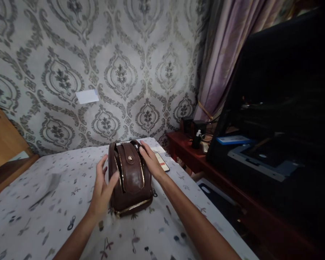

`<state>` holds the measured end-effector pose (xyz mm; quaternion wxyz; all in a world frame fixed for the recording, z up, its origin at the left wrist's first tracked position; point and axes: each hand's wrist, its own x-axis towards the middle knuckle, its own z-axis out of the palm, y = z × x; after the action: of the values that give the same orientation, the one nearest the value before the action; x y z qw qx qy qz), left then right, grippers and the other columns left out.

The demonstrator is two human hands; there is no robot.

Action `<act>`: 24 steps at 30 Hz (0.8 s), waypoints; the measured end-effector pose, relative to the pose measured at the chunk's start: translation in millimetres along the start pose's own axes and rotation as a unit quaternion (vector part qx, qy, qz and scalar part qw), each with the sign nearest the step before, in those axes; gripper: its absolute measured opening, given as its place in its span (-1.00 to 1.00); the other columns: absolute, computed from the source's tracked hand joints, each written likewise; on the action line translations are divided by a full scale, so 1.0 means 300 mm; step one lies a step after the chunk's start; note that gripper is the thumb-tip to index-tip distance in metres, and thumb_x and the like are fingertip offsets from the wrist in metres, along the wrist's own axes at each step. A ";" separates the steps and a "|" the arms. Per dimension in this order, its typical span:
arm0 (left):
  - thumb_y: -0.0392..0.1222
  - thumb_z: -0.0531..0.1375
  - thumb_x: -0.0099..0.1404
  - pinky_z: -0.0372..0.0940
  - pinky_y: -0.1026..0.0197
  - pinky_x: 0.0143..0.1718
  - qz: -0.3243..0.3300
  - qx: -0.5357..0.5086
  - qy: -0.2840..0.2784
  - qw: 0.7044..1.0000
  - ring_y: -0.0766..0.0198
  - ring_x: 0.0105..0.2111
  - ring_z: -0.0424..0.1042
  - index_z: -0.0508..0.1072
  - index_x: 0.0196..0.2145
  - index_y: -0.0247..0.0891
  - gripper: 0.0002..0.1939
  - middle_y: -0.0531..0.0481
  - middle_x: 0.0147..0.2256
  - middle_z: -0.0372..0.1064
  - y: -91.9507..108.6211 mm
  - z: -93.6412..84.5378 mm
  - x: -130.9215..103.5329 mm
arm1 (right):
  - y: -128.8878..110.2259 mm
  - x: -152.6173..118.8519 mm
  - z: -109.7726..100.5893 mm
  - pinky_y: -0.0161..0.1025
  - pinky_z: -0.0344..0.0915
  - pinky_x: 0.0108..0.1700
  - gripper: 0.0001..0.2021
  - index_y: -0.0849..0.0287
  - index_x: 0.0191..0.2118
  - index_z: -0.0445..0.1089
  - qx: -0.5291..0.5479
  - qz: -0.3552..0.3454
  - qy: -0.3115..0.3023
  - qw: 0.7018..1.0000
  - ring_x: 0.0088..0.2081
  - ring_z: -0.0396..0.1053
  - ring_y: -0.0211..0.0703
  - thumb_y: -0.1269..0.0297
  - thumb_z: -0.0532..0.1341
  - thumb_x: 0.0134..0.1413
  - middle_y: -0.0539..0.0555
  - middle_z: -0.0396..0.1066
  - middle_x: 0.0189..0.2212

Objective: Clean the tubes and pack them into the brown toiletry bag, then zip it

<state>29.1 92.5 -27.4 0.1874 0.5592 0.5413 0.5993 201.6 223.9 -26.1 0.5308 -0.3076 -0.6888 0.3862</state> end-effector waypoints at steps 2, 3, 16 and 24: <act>0.16 0.10 0.40 -0.15 -0.07 0.43 -0.041 -0.017 0.009 0.999 0.07 0.43 -0.12 0.08 0.34 0.01 -0.36 -0.06 0.44 -0.11 -0.020 0.004 0.055 | 0.000 0.024 -0.001 0.06 -0.05 0.42 -0.26 0.10 0.24 0.36 -0.003 -0.009 -0.018 1.000 0.37 0.13 0.02 -0.35 0.05 0.19 0.21 0.22 0.33; 0.18 0.08 0.40 -0.19 -0.05 0.44 -0.056 -0.024 0.007 0.998 0.09 0.43 -0.11 0.12 0.33 -0.02 -0.38 -0.06 0.43 -0.08 -0.032 0.008 0.081 | -0.003 0.030 -0.001 0.06 -0.06 0.43 -0.27 0.10 0.22 0.39 -0.006 -0.013 -0.028 0.999 0.37 0.13 0.02 -0.36 0.05 0.18 0.21 0.23 0.33; 0.08 0.21 0.25 0.08 0.01 0.28 -0.027 0.010 -0.010 1.000 0.05 0.21 0.26 0.47 -0.03 -0.13 -0.60 -0.10 0.09 0.35 -0.072 -0.019 0.210 | -0.018 0.054 0.007 0.07 -0.01 0.41 -0.36 0.13 0.21 0.40 -0.055 -0.042 -0.083 0.994 0.37 0.14 0.03 -0.24 0.11 0.23 0.22 0.29 0.29; 0.23 0.10 0.18 0.34 0.09 -0.17 -0.220 0.020 -0.027 0.975 0.03 -0.10 0.44 0.38 -0.29 -0.21 -0.58 -0.11 -0.23 0.50 -0.190 -0.034 0.499 | -0.026 0.098 0.019 0.19 0.00 0.39 -0.44 0.14 0.16 0.46 -0.086 -0.038 -0.099 0.991 0.38 0.10 0.15 -0.14 0.17 0.23 0.24 0.35 0.24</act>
<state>-46.9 231.7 -4.1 0.3179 0.4462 0.6577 0.5170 188.7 243.2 -5.7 0.4457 -0.2858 -0.7802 0.3332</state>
